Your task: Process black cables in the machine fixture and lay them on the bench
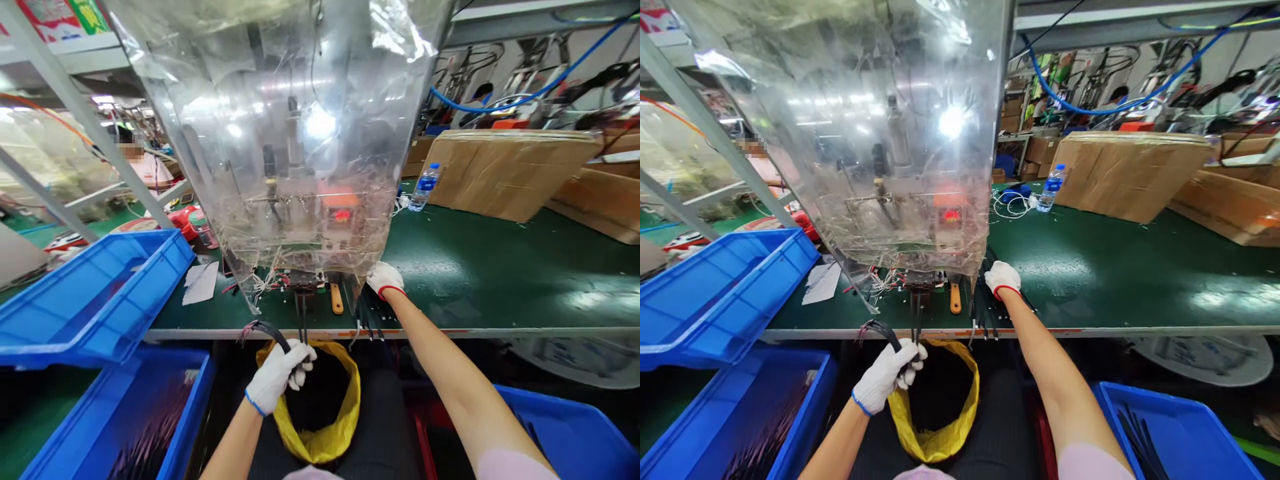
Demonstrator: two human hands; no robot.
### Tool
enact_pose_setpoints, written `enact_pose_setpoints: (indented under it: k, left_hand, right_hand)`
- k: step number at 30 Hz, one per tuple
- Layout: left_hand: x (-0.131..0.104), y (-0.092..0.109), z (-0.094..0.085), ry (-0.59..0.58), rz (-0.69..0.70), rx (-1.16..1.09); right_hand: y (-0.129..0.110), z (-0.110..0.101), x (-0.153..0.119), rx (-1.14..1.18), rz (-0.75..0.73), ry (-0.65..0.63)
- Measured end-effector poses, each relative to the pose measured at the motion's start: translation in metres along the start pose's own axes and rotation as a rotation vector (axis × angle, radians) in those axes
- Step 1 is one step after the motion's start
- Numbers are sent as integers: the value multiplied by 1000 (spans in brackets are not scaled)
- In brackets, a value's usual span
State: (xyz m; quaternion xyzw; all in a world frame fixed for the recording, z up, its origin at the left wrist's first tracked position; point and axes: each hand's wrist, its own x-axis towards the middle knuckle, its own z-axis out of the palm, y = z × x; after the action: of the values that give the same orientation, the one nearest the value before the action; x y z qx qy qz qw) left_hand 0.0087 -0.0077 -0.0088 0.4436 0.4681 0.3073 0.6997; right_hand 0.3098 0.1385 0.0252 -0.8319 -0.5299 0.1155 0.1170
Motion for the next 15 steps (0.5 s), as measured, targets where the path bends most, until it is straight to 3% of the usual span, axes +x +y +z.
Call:
enact_pose_setpoints:
  k: [3, 5, 9, 11, 15]
  left_hand:
    - [-3, 5, 2, -27, 24, -56]
    - [-6, 6, 4, -23, 20, -117]
    - [-12, 12, 12, 58, 16, -136]
    - [-18, 15, 16, 111, 21, -127]
    - [-42, 11, 18, 122, 39, -128]
  right_hand:
    - [2, -15, -7, 18, 3, 12]
    - [5, -27, -14, 159, 10, 63]
    - [11, -46, -41, 1048, 8, 167]
    - [8, -54, -68, 1349, -1, 236]
    - [-12, -68, -147, 1619, -97, 382]
